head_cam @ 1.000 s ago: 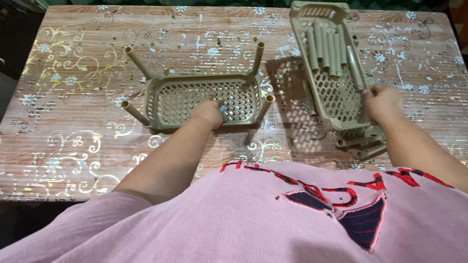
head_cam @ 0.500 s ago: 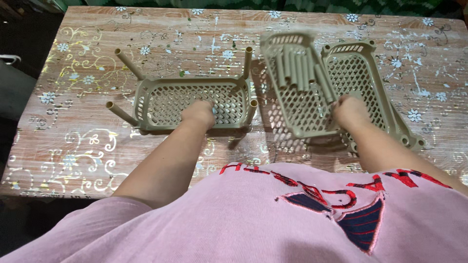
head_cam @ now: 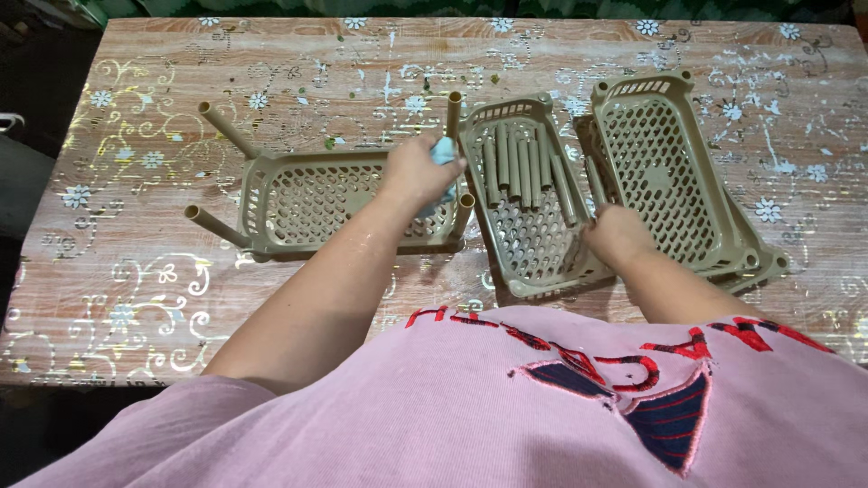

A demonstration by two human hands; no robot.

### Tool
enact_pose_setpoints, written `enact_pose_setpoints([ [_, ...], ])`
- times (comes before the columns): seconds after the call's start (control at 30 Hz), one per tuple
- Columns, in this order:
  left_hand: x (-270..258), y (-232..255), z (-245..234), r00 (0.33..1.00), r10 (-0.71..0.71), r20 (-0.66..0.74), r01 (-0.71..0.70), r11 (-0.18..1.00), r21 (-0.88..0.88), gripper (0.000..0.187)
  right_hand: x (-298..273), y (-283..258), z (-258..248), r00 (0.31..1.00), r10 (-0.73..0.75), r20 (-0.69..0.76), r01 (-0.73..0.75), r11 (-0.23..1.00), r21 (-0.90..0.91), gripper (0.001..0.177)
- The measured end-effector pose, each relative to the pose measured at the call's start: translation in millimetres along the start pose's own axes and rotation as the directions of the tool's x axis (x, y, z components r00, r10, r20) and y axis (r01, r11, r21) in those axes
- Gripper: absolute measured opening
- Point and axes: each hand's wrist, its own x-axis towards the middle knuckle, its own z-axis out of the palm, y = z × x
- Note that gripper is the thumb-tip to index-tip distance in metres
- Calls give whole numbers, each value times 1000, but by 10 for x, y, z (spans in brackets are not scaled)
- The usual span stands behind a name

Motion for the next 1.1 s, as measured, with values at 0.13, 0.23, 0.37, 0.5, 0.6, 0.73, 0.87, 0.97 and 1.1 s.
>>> enact_pose_setpoints([
  [0.13,97,57,140,999,21,35,-16,991,-132,36,197,-106,-127,903,-293,-313,311,950,6,40],
  [0.23,130,63,199,998,20,64,-7,981,-196,35,458,-277,-121,964,-183,-194,230,938,258,45],
  [0.37,163,27,264,998,32,54,-22,985,-171,34,676,-540,-34,984,-114,-138,143,964,226,75],
  [0.5,165,-54,261,999,22,37,-16,986,-167,34,674,-983,-20,999,49,-3,-48,987,157,118],
  [0.6,175,-115,235,995,-49,86,62,985,-159,34,590,-1288,-65,988,128,83,-136,986,96,134],
  [0.73,192,-200,206,996,-37,85,52,982,-180,33,510,-1532,-40,988,115,106,-122,991,61,144],
  [0.87,236,-240,224,996,-29,83,47,976,-212,34,591,-1554,-11,989,83,122,-89,995,46,135],
  [0.97,283,-241,267,992,-49,116,76,969,-234,32,668,-1491,-25,991,80,109,-85,995,44,131],
  [1.1,328,-232,336,992,-41,121,63,980,-188,35,670,-1466,-90,989,77,125,-81,996,30,134],
])
